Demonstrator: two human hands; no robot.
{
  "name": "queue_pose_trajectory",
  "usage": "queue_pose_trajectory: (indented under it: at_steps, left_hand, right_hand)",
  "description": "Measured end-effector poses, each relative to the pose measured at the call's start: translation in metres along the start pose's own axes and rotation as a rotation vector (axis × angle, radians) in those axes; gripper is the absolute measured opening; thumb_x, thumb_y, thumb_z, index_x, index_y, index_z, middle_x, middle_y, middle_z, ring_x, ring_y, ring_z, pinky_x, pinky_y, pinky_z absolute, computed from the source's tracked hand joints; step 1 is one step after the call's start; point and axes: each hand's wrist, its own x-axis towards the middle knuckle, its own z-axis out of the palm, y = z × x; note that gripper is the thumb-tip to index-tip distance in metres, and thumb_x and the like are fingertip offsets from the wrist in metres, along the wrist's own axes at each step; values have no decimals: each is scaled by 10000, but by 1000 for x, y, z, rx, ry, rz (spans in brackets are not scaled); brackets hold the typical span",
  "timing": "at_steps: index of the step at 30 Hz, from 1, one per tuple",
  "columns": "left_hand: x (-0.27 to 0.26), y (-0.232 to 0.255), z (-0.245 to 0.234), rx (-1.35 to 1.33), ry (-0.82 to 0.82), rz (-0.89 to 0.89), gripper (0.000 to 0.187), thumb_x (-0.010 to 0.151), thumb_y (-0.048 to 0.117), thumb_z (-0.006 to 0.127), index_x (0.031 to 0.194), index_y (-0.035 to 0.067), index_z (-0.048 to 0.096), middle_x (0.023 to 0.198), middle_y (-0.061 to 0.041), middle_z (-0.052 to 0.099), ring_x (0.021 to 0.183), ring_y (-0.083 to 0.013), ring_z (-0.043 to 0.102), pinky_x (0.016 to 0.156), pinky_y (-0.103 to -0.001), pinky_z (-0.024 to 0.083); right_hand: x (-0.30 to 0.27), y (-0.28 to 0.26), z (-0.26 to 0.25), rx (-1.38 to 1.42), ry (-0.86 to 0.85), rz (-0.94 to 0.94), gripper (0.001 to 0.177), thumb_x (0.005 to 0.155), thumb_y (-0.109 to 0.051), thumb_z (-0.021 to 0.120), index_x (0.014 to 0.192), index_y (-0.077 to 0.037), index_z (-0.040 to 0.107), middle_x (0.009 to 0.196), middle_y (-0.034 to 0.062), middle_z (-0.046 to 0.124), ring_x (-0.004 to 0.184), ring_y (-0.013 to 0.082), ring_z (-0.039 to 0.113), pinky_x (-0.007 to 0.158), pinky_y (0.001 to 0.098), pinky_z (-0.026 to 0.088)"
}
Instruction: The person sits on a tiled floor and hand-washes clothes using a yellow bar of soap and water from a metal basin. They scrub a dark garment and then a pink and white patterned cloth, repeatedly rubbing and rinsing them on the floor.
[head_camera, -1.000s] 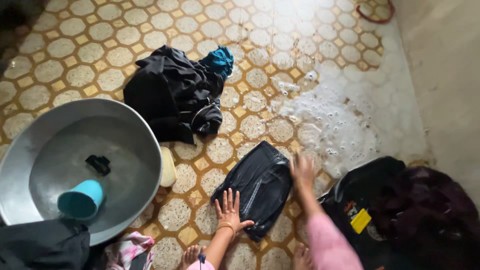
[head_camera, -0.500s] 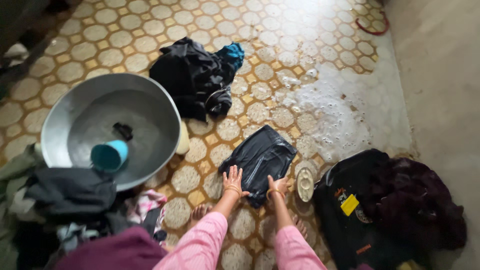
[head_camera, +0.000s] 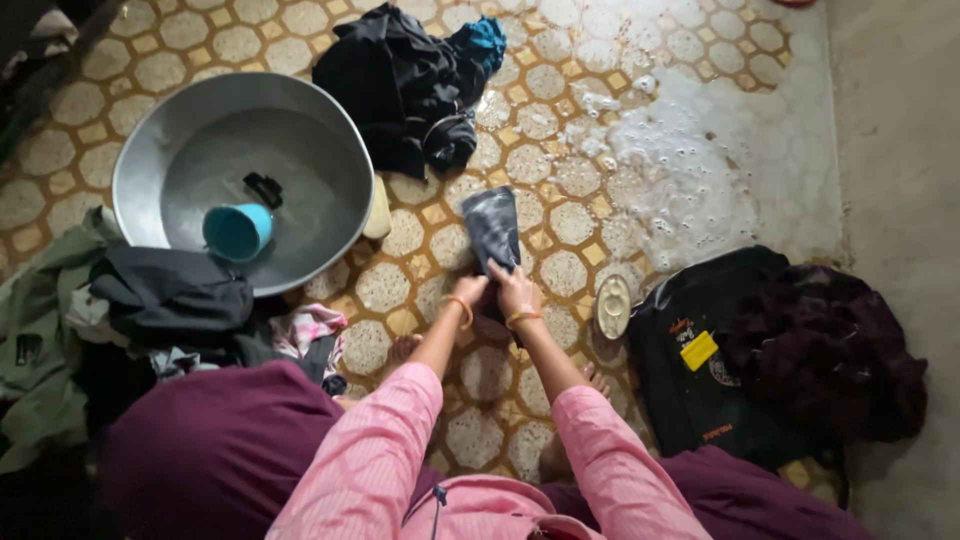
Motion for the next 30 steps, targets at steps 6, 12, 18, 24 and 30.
queue_pose_trajectory:
  at_steps: [6,12,18,24,30]
  left_hand:
    - [2,26,-55,576,430,313,434,820,430,779,1043,59,743,1013,-202,732,970,-371,701,837,-452,545]
    - [8,32,-38,575,236,477,301,882,370,720,998,97,771,1021,-127,777,945,-291,747,846,-400,583]
    - [23,32,-23,438,262,722,258,912,341,705,993,102,764,939,-125,758,838,-298,731,742,-400,574]
    - [60,52,-35,82,386,596,272,958,374,625,1009,144,762,896,-86,784,780,-273,749,704,-387,573]
    - [62,51,-17,110,508,428,410,963,490,654,1032,97,747,955,-163,765,870,-331,729,781,-425,561]
  right_hand:
    - [-57,19,8,232,-131,7,638,875,-442,748,1443,-293,497,1302,205,607,1145,381,631,966,461,523]
    - [-17,15,16,82,196,309,1163,631,-599,906,1500,-71,339,1393,251,556,1258,471,537,929,571,461]
    - [16,7,19,337,-72,375,703,795,-269,763,1460,-217,538,1221,172,695,1117,384,674,963,464,530]
    - [57,34,-80,-12,366,36,341,767,-11,686,937,-280,808,1007,58,696,1027,271,626,963,531,385]
    - [35,16,-39,-104,649,-178,246,935,-66,651,781,-226,758,972,14,681,1049,212,617,1176,579,296]
